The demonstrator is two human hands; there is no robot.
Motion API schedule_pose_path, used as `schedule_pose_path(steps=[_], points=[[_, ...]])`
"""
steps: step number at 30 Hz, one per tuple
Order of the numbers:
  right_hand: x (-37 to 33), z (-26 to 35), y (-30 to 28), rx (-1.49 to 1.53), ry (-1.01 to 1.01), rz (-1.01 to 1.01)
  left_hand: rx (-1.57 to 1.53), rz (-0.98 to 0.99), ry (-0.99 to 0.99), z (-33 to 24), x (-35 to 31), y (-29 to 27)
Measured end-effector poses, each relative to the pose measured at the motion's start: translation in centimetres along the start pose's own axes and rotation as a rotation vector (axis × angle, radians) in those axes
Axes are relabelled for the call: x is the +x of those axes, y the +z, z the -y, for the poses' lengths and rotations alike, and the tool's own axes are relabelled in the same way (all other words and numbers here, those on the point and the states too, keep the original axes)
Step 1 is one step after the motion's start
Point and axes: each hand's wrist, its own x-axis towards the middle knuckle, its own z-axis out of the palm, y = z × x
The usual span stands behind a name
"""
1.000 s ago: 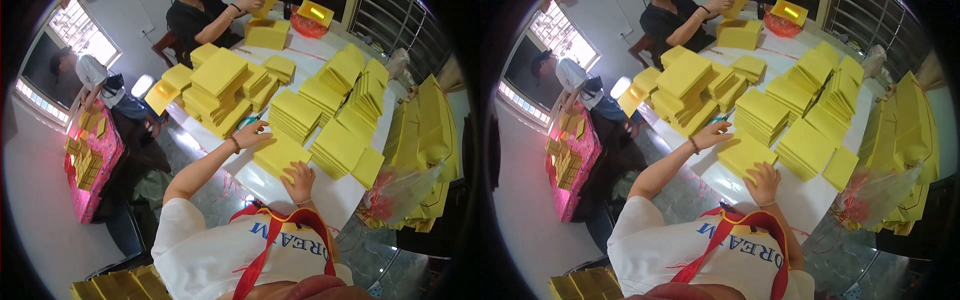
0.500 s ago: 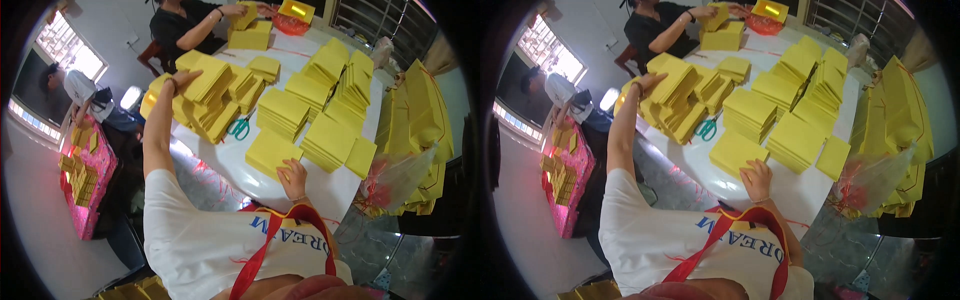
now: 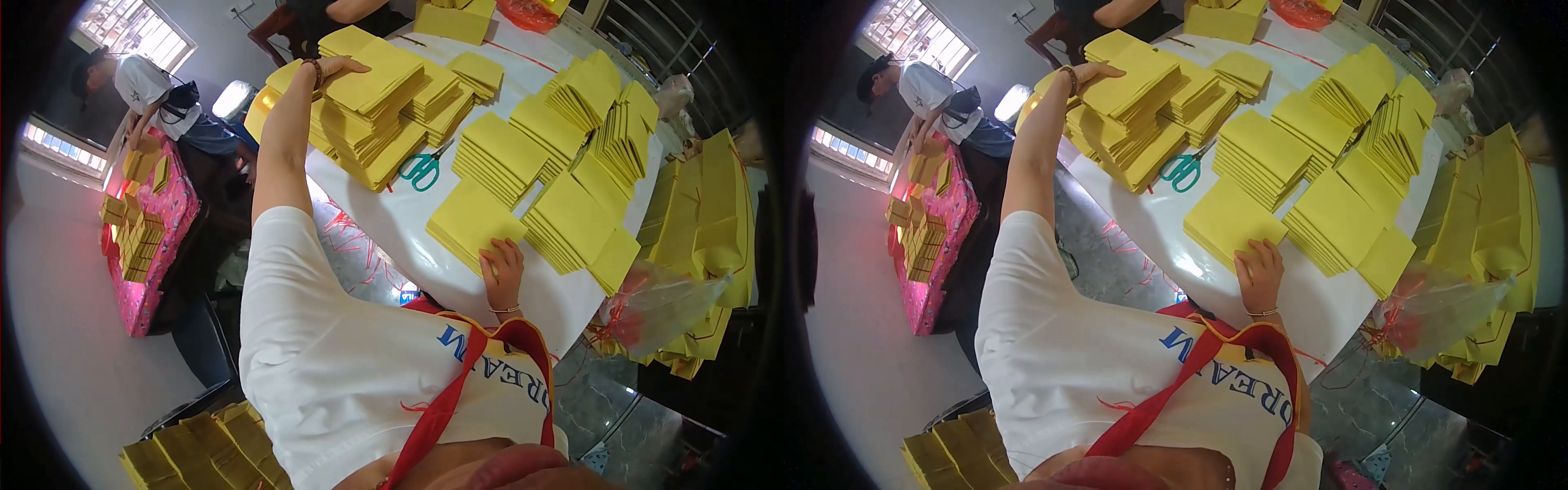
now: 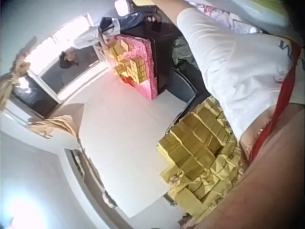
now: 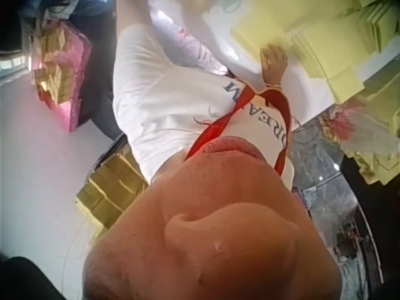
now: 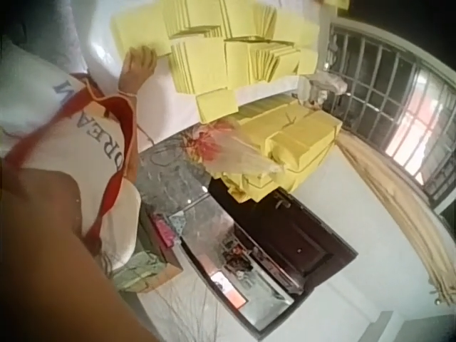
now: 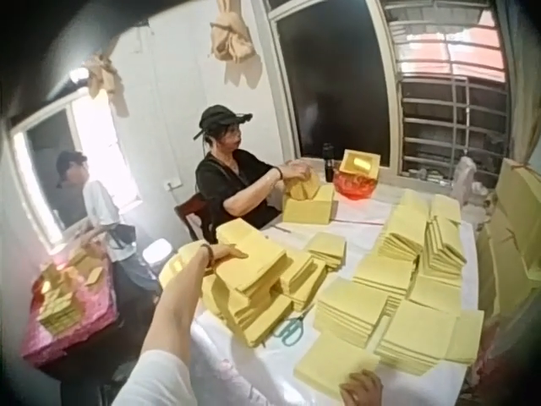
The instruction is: Folding and stacking yellow paper sheets with silver foil squares.
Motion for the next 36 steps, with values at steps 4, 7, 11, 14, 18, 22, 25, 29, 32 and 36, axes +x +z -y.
schedule_pose_path(steps=[4, 7, 11, 14, 18, 22, 25, 29, 32, 36], points=[[0.0, -0.6, -0.4, -0.019, -0.001, -0.031, -0.074, 0.069, 0.029, -0.6, 1.0, 1.1], [-0.1, 0.1, 0.0, -0.001, -0.025, -0.044, 0.101, -0.108, 0.129, 0.5, 0.5, -1.0], [-0.1, 0.4, -0.3, 0.021, -0.053, -0.043, -0.071, -0.045, 0.158, 0.8, -0.9, 0.4], [-0.2, 0.3, -0.8, 0.013, -0.049, -0.073, -0.135, 0.001, 0.200, -0.2, -1.3, 2.4], [0.1, 0.9, -1.5, -0.024, -0.020, -0.052, -0.137, 0.014, 0.367, -0.3, -2.6, 2.3], [0.8, 0.6, -1.9, -0.042, -0.017, -0.015, -0.242, 0.201, 0.534, -0.9, -5.2, 3.0], [1.6, 0.6, -2.4, -0.031, -0.003, 0.009, -0.332, 0.293, 0.560, -1.1, -6.3, 4.7], [2.6, 1.3, -3.6, 0.024, -0.012, -0.045, -0.462, 0.333, 0.717, 0.3, -8.2, 10.0], [3.4, 1.9, -5.8, 0.195, 0.032, -0.039, -0.579, 0.476, 0.689, 1.6, -9.5, 16.7], [3.4, 1.3, -8.9, 0.774, 0.163, -0.077, -0.548, 0.674, 0.592, 3.7, -11.9, 26.8]])
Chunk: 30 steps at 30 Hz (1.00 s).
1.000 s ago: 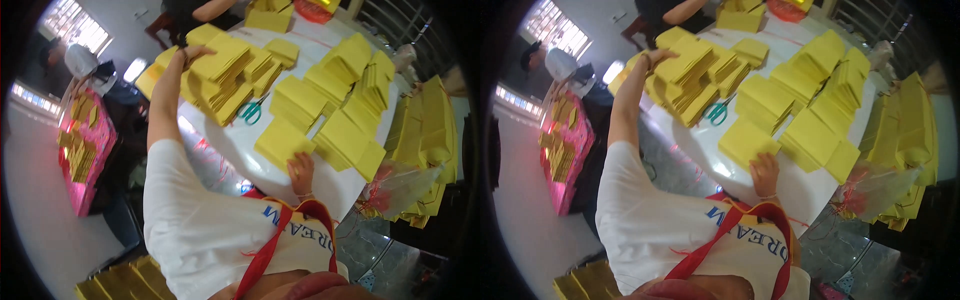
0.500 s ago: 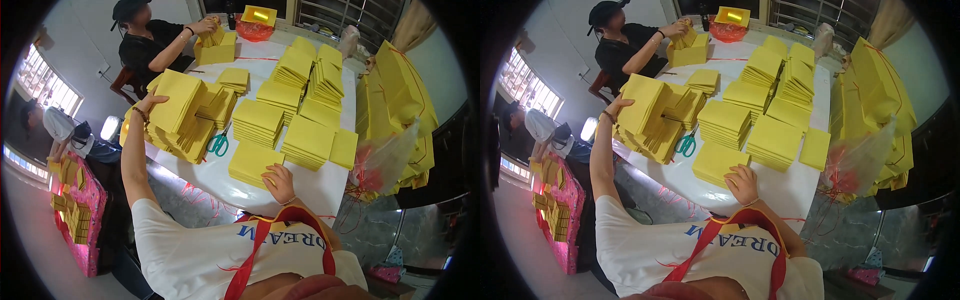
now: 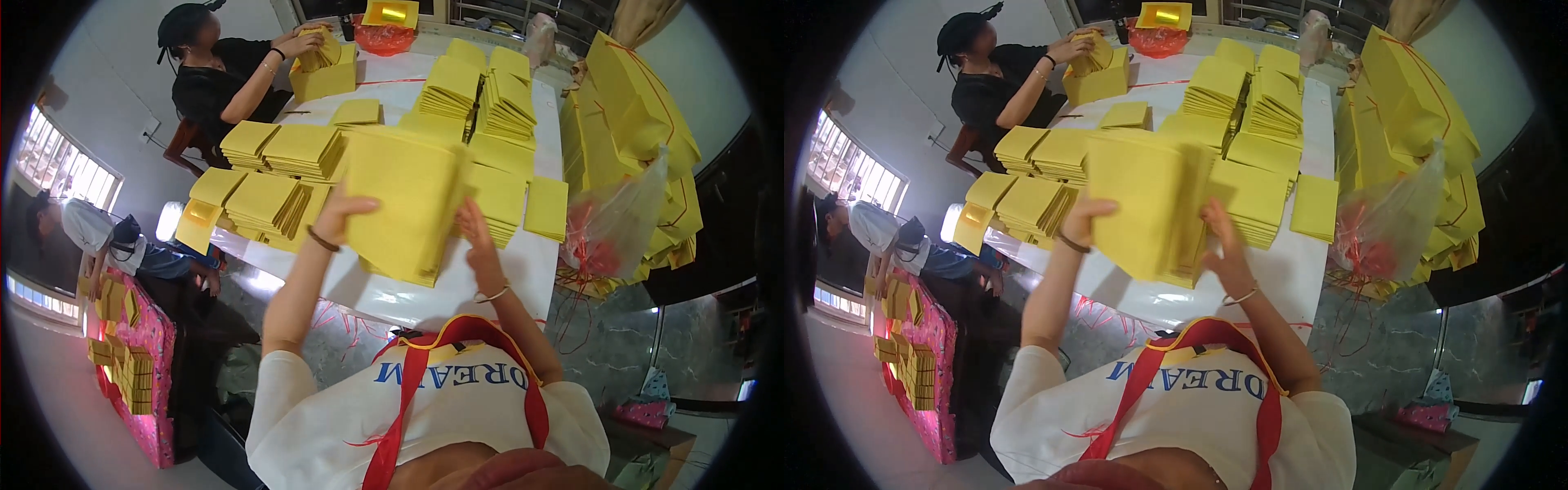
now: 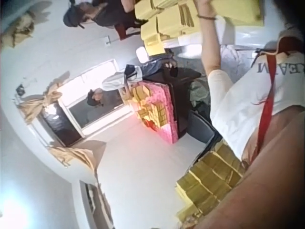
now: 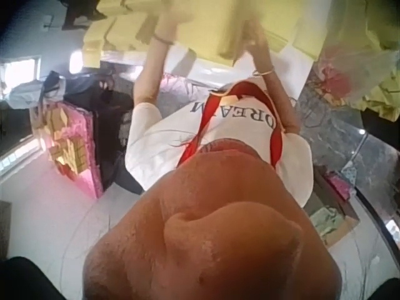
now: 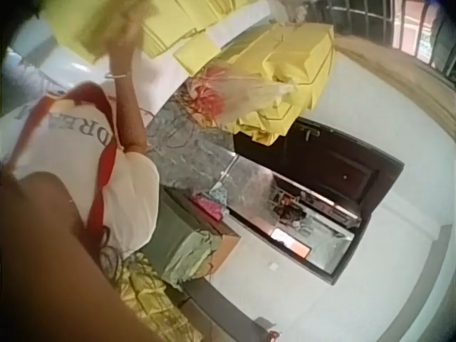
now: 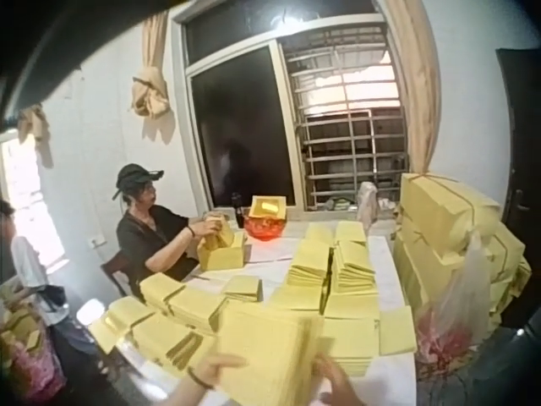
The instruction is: Folding and stacking yellow paper sheets with silver foil squares.
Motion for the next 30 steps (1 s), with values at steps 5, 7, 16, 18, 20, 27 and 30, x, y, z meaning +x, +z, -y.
schedule_pose_path(steps=[5, 7, 16, 18, 20, 27, 30], points=[[-4.2, 5.3, -4.0, -0.009, 0.011, -0.100, 0.156, -0.020, 0.067, 9.0, 1.2, 6.1], [-6.3, 5.7, -5.3, -0.156, 0.033, -0.114, 0.406, 0.156, 0.170, 12.2, 1.4, 7.4], [-10.6, -2.1, -10.9, -0.172, 0.286, -0.156, 1.036, 0.350, 0.388, 21.6, 3.5, 6.5], [-11.8, -5.4, -12.2, -0.198, 0.298, -0.148, 1.067, 0.399, 0.404, 23.1, 3.2, 6.0], [-11.8, -6.7, -12.4, -0.511, 0.281, -0.007, 1.050, 0.384, 0.287, 24.7, 3.3, 5.2], [-13.3, -8.0, -11.3, -0.095, 0.320, -0.148, 1.094, 0.309, 0.226, 25.5, 2.8, 4.7], [-13.7, -7.7, -11.3, -0.094, 0.275, -0.121, 1.119, 0.253, 0.281, 26.4, 2.9, 4.7]])
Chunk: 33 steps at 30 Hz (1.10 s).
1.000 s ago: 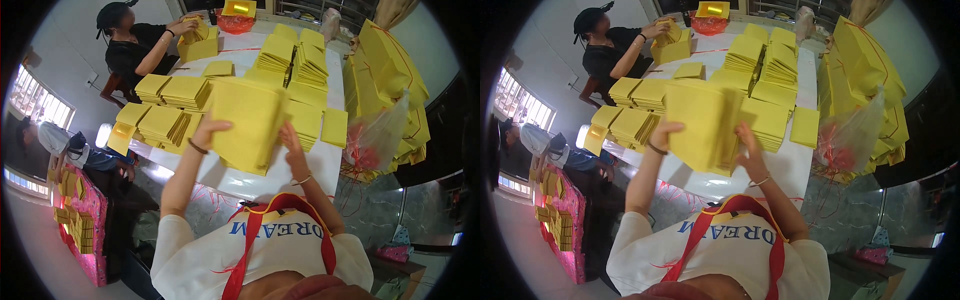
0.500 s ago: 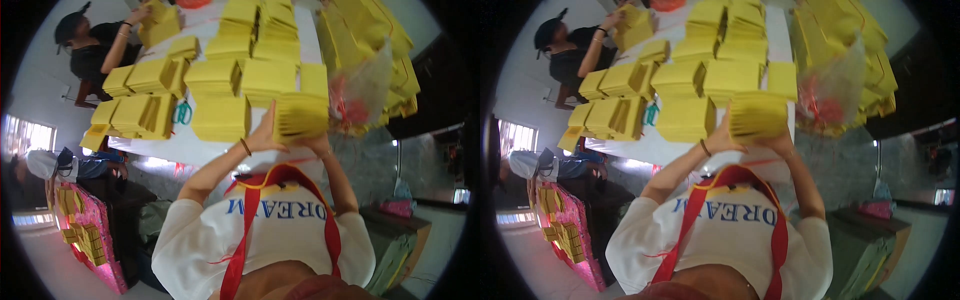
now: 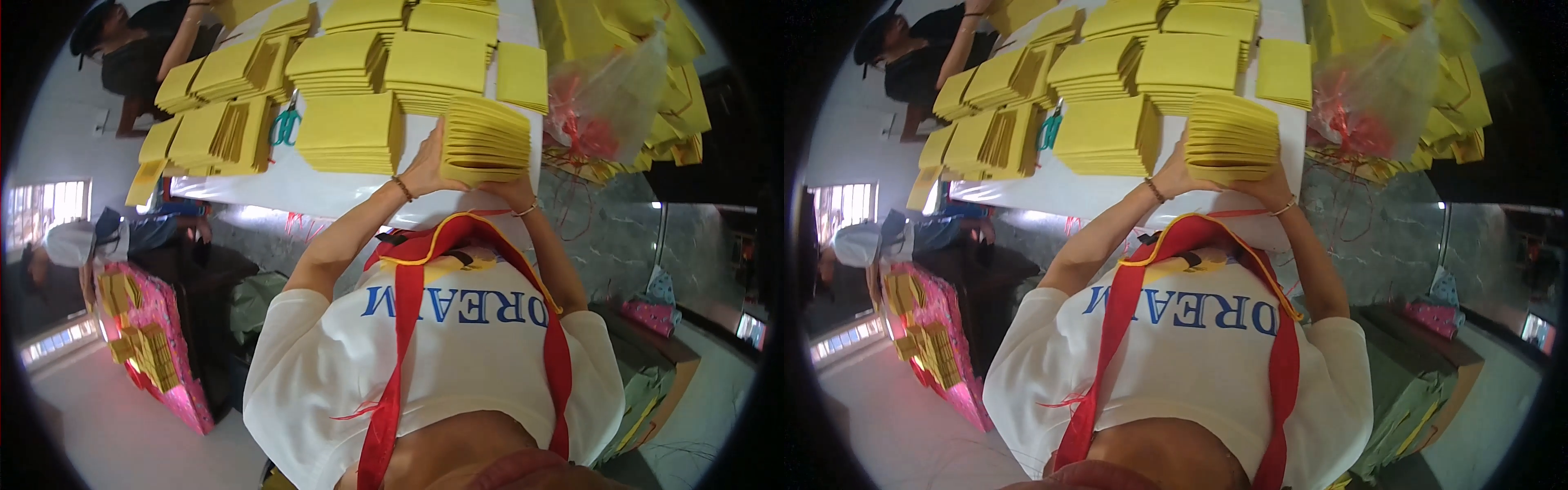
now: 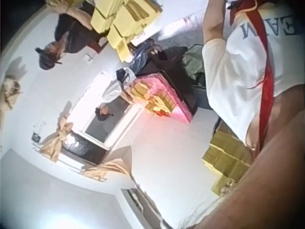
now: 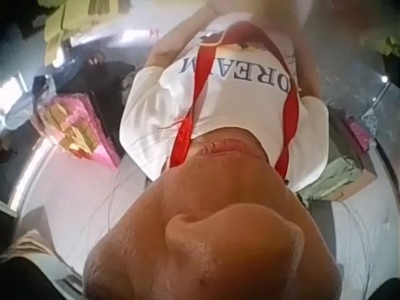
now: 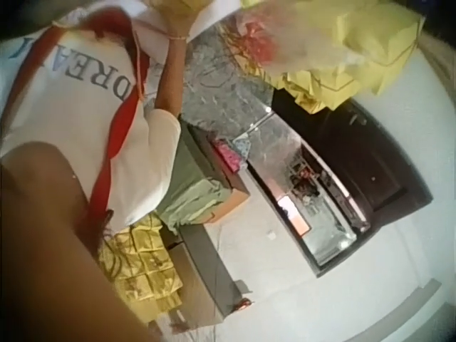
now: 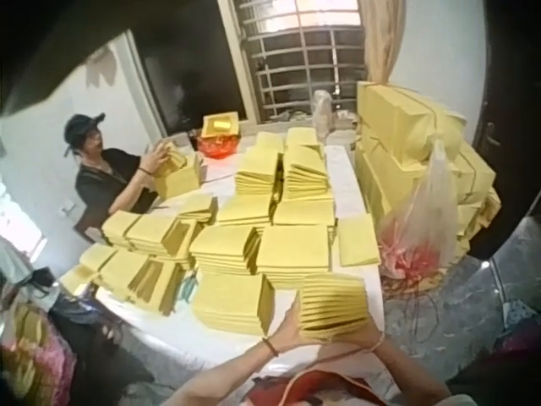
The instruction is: Folding and stacking yellow paper sheets with silver foil squares.
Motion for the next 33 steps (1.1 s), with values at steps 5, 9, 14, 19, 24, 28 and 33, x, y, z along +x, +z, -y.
schedule_pose_path(steps=[5, 9, 14, 19, 24, 28, 33], points=[[1.0, 2.7, 0.1, 0.029, 0.053, -0.112, -0.007, -0.100, -0.041, -2.1, 0.4, 0.1], [1.4, 4.8, -0.1, 0.165, -0.041, -0.050, -0.173, -0.157, -0.213, -4.6, 0.2, -0.7], [1.3, 4.7, -0.1, 0.374, 0.041, -0.081, -0.183, -0.149, -0.338, -7.9, 0.6, -2.1], [0.3, 2.3, -0.9, 0.895, 0.118, -0.134, -0.693, -0.047, -0.179, -7.5, 0.0, -3.6], [1.2, 3.0, 1.0, 1.213, -0.002, -0.277, -0.797, -0.173, 0.002, -8.4, 0.0, -0.2], [1.4, 3.4, 3.1, 1.104, -0.029, -0.328, -0.887, -0.395, -0.307, -8.8, 1.5, 1.9], [-1.9, 2.0, -1.3, 1.045, -0.054, -0.224, -0.943, -0.282, -0.305, -9.2, 1.4, -0.3]])
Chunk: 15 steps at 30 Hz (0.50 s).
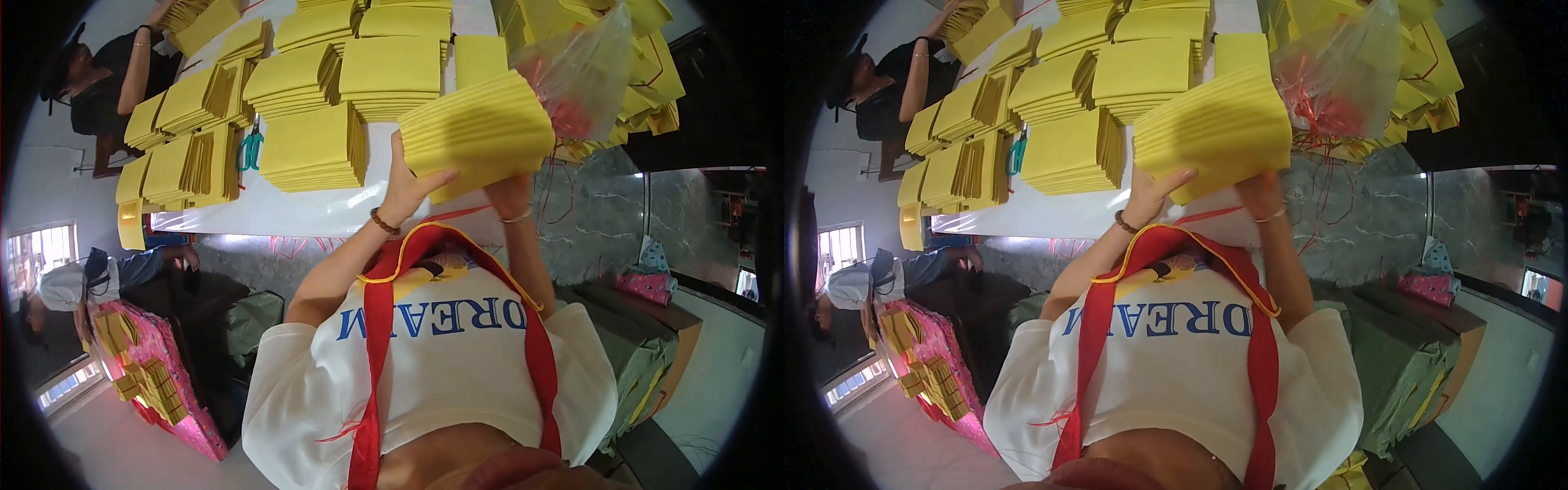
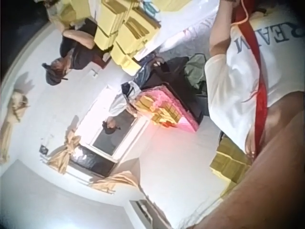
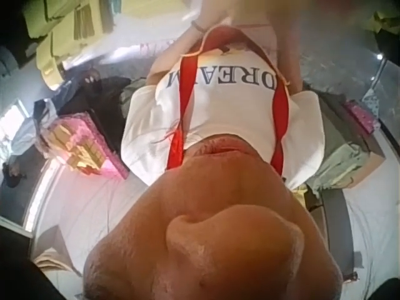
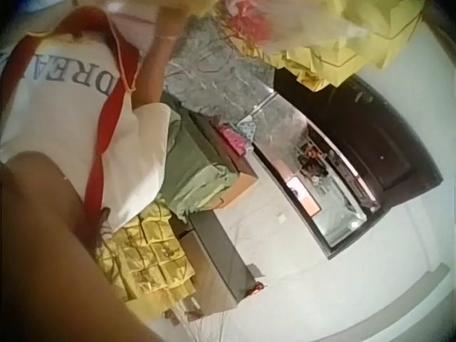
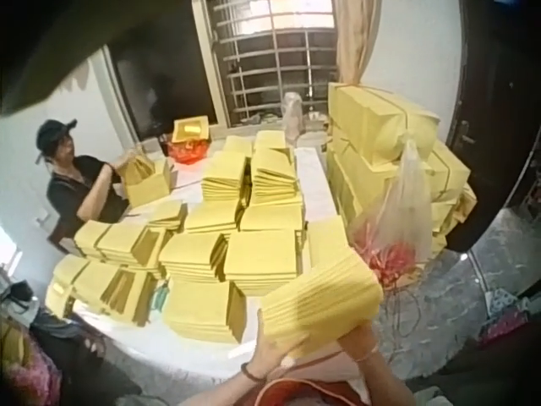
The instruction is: Folding and stacking yellow paper sheets with silver foil squares.
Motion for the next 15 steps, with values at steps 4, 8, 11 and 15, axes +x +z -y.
schedule_pose_path(steps=[4, 8, 11, 15], points=[[-0.9, 6.5, -0.2, -0.441, 0.008, -0.010, 0.328, 0.183, 0.061, -1.2, 0.3, -1.8], [-0.4, 8.5, 3.5, -0.905, 0.087, 0.155, 0.281, 0.235, -0.068, -0.7, 1.6, -3.3], [-0.3, 7.9, 2.8, -0.890, 0.103, 0.286, 0.316, 0.232, -0.061, 0.2, 2.4, -4.6], [-0.5, 4.5, 1.3, -1.034, 0.005, 0.123, 0.299, 0.253, -0.150, 1.7, 2.6, -4.8]])
